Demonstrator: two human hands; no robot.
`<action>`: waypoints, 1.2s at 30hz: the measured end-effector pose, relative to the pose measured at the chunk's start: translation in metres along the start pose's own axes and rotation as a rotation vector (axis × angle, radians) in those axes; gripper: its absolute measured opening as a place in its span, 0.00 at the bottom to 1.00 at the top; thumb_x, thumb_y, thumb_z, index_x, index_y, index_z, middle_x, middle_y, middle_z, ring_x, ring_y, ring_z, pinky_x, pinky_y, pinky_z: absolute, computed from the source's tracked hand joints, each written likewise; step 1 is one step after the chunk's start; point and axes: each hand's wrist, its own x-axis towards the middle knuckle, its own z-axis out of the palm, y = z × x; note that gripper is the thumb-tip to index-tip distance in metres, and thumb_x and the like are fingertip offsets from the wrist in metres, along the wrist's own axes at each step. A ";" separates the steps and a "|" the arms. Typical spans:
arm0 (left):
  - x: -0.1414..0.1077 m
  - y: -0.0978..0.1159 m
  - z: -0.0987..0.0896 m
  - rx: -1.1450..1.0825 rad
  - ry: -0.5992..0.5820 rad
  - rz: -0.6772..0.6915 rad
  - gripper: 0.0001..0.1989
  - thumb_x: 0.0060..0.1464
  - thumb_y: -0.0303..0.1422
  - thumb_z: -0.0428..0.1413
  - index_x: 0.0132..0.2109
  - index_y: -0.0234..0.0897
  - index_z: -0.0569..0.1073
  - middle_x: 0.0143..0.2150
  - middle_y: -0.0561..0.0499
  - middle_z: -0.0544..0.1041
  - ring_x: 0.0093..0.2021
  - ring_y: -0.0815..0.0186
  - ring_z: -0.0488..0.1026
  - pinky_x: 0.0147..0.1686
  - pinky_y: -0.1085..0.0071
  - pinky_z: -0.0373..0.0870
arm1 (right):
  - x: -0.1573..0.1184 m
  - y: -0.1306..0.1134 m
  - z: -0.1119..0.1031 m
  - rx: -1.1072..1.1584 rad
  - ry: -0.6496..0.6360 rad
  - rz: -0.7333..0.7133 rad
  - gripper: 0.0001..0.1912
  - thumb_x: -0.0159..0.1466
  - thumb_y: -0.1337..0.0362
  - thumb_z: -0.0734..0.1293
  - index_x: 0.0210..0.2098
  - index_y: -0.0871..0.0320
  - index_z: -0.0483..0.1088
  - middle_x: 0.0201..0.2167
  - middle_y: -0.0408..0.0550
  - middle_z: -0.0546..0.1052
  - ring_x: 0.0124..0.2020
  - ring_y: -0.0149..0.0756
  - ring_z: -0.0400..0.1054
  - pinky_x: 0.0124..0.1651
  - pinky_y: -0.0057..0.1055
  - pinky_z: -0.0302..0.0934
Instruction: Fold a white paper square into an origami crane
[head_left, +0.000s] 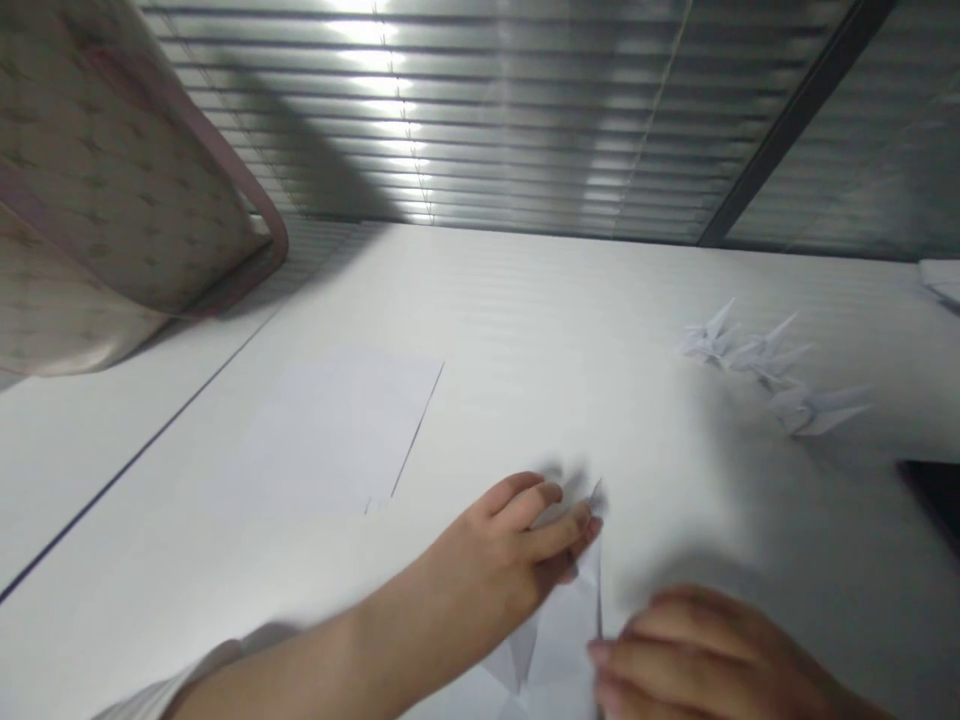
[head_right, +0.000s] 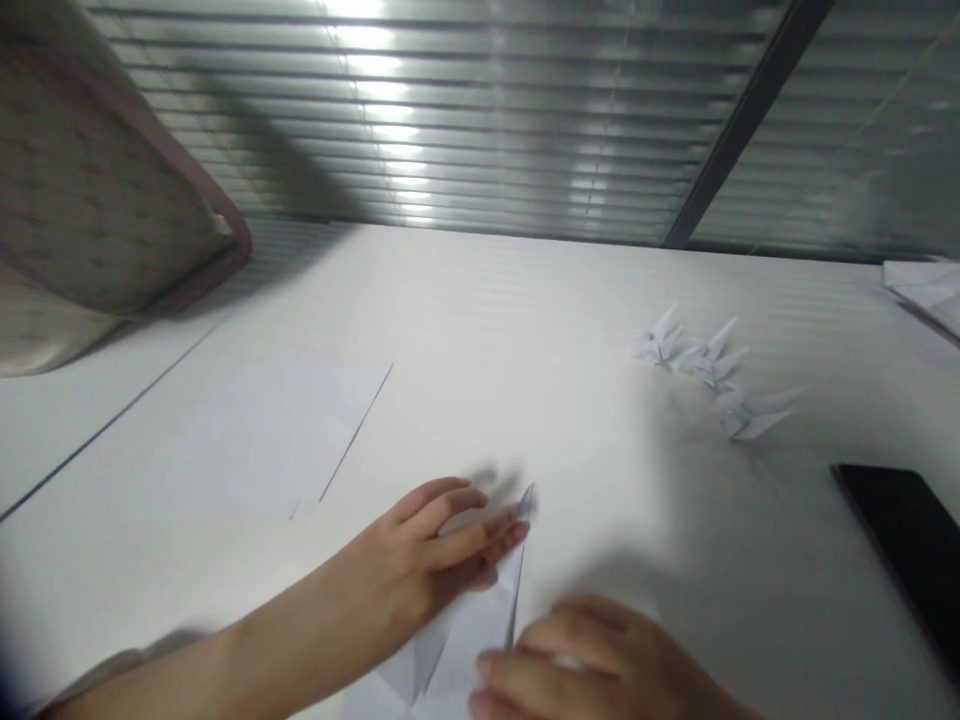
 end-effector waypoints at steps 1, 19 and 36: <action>-0.001 0.000 0.000 0.004 -0.004 0.039 0.13 0.67 0.32 0.49 0.53 0.38 0.74 0.60 0.58 0.70 0.55 0.62 0.67 0.59 0.66 0.60 | -0.001 0.008 -0.005 -0.078 0.010 0.028 0.15 0.72 0.68 0.55 0.45 0.59 0.73 0.36 0.43 0.82 0.38 0.29 0.74 0.46 0.24 0.67; -0.011 0.029 0.017 -0.017 0.065 0.008 0.17 0.62 0.30 0.52 0.56 0.26 0.73 0.63 0.38 0.66 0.59 0.54 0.67 0.62 0.62 0.59 | 0.030 0.053 -0.032 -0.473 -0.358 -0.275 0.13 0.69 0.74 0.56 0.45 0.71 0.70 0.32 0.55 0.80 0.33 0.38 0.74 0.34 0.34 0.68; -0.008 0.031 0.023 -0.056 0.100 -0.011 0.12 0.61 0.33 0.55 0.48 0.34 0.78 0.63 0.41 0.68 0.60 0.56 0.66 0.60 0.64 0.63 | 0.028 0.040 -0.026 -0.579 -0.356 -0.240 0.14 0.67 0.79 0.56 0.41 0.67 0.72 0.31 0.51 0.80 0.29 0.35 0.73 0.34 0.34 0.63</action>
